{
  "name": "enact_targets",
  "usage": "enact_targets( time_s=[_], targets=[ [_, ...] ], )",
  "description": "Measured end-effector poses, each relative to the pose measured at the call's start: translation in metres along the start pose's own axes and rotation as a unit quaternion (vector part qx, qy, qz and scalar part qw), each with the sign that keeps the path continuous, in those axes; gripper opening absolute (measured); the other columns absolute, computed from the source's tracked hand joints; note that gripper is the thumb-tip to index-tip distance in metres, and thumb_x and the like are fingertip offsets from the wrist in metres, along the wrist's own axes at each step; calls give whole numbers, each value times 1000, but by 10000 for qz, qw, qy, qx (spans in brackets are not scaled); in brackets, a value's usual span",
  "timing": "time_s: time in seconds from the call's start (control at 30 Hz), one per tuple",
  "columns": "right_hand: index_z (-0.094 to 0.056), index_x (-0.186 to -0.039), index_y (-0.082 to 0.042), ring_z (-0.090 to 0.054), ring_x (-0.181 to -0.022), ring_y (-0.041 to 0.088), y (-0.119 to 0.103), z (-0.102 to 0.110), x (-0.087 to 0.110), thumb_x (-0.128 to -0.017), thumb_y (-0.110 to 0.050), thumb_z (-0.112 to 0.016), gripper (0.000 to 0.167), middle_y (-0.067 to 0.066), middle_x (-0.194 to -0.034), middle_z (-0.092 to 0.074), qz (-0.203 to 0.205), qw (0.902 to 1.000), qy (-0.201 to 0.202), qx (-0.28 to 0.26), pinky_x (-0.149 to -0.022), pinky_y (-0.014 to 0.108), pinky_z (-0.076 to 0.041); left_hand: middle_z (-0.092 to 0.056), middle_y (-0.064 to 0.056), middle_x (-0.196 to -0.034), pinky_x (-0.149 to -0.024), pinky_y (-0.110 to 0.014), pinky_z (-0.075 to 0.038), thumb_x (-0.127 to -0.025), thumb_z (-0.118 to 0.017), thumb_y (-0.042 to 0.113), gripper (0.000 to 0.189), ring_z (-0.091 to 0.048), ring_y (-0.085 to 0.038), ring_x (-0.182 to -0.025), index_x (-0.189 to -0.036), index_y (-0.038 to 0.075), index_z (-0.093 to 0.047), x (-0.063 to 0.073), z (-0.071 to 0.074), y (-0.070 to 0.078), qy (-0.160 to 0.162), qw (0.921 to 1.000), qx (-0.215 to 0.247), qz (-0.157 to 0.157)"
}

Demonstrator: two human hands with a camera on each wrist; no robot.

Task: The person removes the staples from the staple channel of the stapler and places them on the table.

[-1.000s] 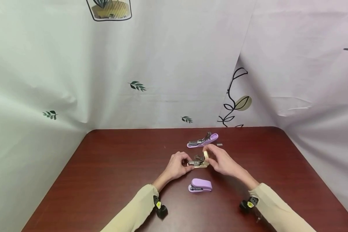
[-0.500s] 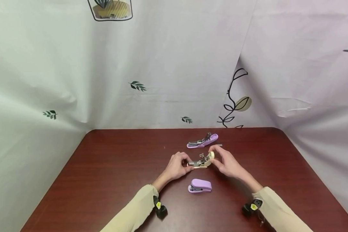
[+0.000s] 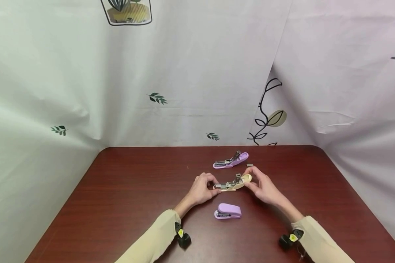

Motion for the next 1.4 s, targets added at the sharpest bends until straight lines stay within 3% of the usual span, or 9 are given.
enact_targets(
  time_s=[0.3,0.5,0.63,0.73,0.77,0.83,0.9,1.0,1.4],
  targets=[
    [-53,-111,4,-61,-93,15,8,0,5,-88,15,-65,28,17,-106,-58,-81,9965,-107,-828,-76,20,-50,-61,6,-77,-65,-24,-39,-74,-87,14,16,-47,-11,-73,-80,14,-72,1,0,1,-13,10000,-21,-12],
    [-51,-113,6,-62,-95,17,9,2,7,-88,14,-65,29,19,-108,-57,-256,9947,-124,-989,-75,21,-51,-62,5,-77,-65,-25,-39,-74,-87,14,16,-47,-11,-74,-80,14,-72,0,-2,0,1,10000,-50,-46],
    [-52,-117,7,-63,-91,23,-6,10,12,-83,12,-73,41,19,-107,-58,-163,9988,436,151,-71,26,-53,-62,6,-77,-66,-25,-39,-74,-87,15,16,-48,-11,-74,-80,15,-72,-1,-5,0,-53,10000,-54,-41],
    [-58,-114,7,-60,-80,22,-33,20,11,-78,13,-75,40,16,-100,-61,110,9875,1194,1019,-64,26,-52,-62,6,-78,-66,-25,-39,-75,-87,16,16,-48,-11,-74,-81,15,-73,-2,-4,1,-83,9999,-48,-50],
    [-60,-111,7,-60,-77,21,-41,20,9,-79,14,-74,36,15,-96,-62,149,9856,1327,1037,-62,26,-51,-62,6,-78,-66,-25,-39,-75,-87,15,16,-48,-12,-74,-81,15,-73,-2,-4,1,-77,9999,-49,-51],
    [-64,-106,4,-61,-70,20,-52,15,4,-83,12,-71,26,13,-89,-65,-73,9912,1158,644,-59,25,-50,-62,6,-78,-66,-26,-39,-74,-87,15,16,-48,-12,-74,-81,14,-72,-2,-3,0,-54,10000,-48,-23],
    [-67,-105,5,-62,-67,20,-54,3,-1,-88,8,-68,17,14,-85,-67,-539,9962,679,16,-58,26,-51,-61,6,-78,-65,-26,-39,-74,-87,14,17,-48,-13,-74,-81,14,-72,-2,-3,0,-37,10000,-28,19],
    [-66,-107,9,-63,-64,22,-53,-18,-6,-94,4,-63,15,18,-83,-68,-1262,9904,50,-566,-57,29,-53,-61,7,-78,-65,-25,-39,-74,-88,14,17,-48,-11,-74,-81,15,-72,-1,-2,-1,-40,10000,-4,40],
    [-64,-105,16,-64,-58,17,-45,-60,-15,-95,6,-57,16,11,-75,-67,-1860,9794,-420,-662,-52,32,-54,-62,7,-77,-65,-26,-39,-75,-87,14,17,-47,-11,-73,-80,15,-71,0,-1,-1,50,9999,-21,-86]
  ],
)
Point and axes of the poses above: each hand's wrist, its own x-axis away from the middle knuckle, its own z-axis out of the back of the hand, y = z × x, the point moved 5 cm from there along -x, towards the middle knuckle
